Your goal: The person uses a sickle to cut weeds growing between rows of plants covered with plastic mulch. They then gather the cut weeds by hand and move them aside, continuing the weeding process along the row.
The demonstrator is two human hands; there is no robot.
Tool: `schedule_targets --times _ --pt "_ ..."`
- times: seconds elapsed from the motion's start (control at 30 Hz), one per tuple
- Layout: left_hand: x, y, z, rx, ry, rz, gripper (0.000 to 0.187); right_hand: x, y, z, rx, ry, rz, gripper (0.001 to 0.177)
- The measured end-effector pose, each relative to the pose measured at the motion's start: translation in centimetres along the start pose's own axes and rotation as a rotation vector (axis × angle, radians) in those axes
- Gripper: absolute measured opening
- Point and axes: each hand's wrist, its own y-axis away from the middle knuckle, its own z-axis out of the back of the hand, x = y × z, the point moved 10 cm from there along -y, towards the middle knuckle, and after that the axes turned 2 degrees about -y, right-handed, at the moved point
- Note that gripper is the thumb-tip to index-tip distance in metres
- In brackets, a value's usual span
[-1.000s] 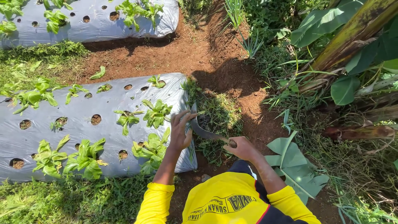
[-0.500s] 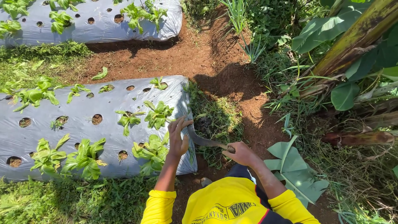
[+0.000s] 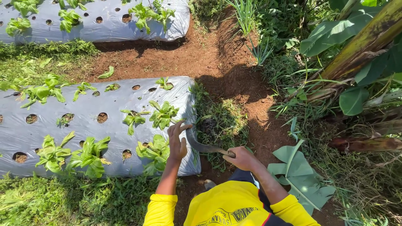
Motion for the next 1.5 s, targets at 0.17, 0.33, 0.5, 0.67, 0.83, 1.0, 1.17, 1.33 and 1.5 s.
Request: schedule_targets --times 0.17,0.33,0.5,0.67,0.83,1.0,1.17,1.33,1.5 --pt "1.1 0.2 -0.4 -0.01 0.003 0.013 0.064 0.8 0.6 0.1 -0.002 -0.007 -0.001 0.061" --pt "0.9 0.1 -0.2 -0.028 0.015 0.022 0.065 0.9 0.8 0.0 -0.004 0.012 -0.007 0.061" --pt "1.1 0.0 -0.1 -0.053 0.02 0.036 0.067 0.9 0.4 -0.1 0.008 0.011 -0.01 0.061" --pt "1.4 0.4 0.3 -0.072 0.021 0.051 0.067 -0.5 -0.1 -0.5 -0.001 0.022 0.025 0.057" --pt "2.0 0.3 0.1 -0.089 0.04 0.073 0.066 -1.5 -1.1 -0.5 -0.008 0.042 0.035 0.054" --pt "3.1 0.5 -0.1 -0.085 0.027 0.114 0.063 -1.7 -1.3 -0.3 -0.006 0.008 0.074 0.039" --pt "3.2 0.5 0.1 -0.097 0.042 0.145 0.064 -2.3 -1.6 -0.9 -0.007 -0.011 0.083 0.037" --pt "4.0 0.8 0.3 -0.115 0.059 0.219 0.063 -2.9 -1.9 -1.4 0.001 -0.021 0.075 0.049" --pt "8.0 2.9 -0.3 -0.115 0.086 0.352 0.065 -3.3 -2.8 -1.8 0.076 -0.239 0.164 0.038"
